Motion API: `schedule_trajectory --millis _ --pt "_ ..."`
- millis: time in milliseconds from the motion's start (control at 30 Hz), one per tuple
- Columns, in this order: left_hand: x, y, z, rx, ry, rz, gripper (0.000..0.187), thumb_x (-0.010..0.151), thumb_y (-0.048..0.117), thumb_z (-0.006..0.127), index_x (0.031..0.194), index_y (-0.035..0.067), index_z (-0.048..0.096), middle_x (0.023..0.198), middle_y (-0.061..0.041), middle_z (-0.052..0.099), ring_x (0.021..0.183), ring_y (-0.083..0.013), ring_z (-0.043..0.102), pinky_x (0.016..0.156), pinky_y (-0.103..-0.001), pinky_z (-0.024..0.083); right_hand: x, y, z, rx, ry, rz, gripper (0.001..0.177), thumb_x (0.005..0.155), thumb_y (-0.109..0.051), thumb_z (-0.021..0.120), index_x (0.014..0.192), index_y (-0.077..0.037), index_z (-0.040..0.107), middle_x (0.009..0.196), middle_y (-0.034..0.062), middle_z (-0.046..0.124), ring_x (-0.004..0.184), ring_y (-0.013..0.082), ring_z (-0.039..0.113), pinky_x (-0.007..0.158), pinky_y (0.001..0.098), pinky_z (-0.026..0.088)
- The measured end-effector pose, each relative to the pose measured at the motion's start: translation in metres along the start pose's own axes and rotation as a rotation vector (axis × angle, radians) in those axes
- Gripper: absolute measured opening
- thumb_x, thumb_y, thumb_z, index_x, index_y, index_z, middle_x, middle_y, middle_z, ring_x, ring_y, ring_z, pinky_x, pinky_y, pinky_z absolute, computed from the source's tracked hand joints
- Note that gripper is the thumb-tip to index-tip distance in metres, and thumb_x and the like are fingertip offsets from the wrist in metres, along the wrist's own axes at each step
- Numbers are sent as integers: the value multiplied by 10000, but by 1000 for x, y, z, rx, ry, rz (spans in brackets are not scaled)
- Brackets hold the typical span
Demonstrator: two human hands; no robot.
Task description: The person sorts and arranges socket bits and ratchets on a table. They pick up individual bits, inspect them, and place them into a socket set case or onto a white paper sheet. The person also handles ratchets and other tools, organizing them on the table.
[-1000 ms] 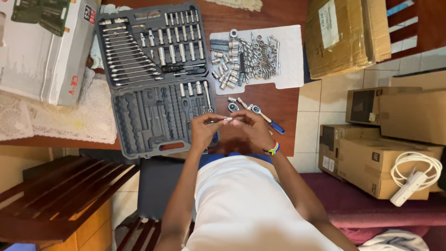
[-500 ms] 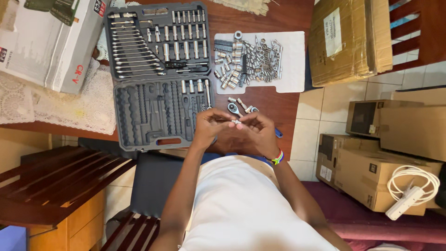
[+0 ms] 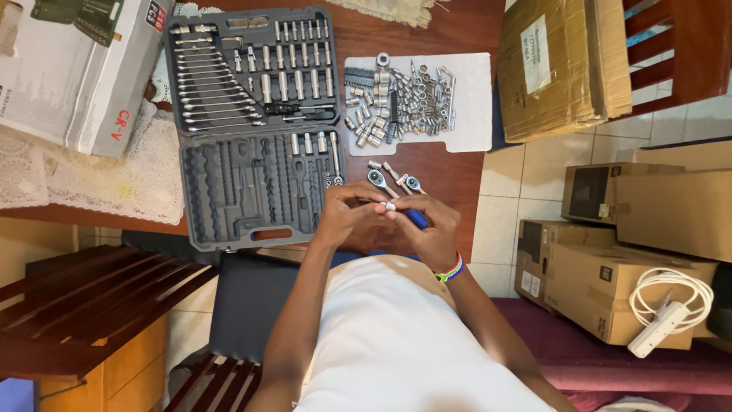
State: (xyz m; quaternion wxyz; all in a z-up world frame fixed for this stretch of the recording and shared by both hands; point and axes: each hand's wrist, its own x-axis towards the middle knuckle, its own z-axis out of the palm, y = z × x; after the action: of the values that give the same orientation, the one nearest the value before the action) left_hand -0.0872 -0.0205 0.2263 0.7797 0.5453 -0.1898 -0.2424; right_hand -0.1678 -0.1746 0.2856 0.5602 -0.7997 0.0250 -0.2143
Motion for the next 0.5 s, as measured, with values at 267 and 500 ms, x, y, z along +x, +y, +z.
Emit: schedule_trajectory --millis 267,500 --pt "0 7 8 -17 -17 -2 124 756 -39 714 877 -22 692 890 -108 668 775 -140 638 677 -249 524 -13 25 -3 369 -23 251 229 777 -21 743 966 38 629 924 112 672 847 144 666 745 251 550" --pt "-2 14 17 241 31 138 153 721 -23 741 864 10 700 889 -96 684 826 -154 654 746 -247 520 -15 27 -8 422 -72 398 153 839 -38 670 953 57 634 865 134 706 761 149 690 679 242 562"
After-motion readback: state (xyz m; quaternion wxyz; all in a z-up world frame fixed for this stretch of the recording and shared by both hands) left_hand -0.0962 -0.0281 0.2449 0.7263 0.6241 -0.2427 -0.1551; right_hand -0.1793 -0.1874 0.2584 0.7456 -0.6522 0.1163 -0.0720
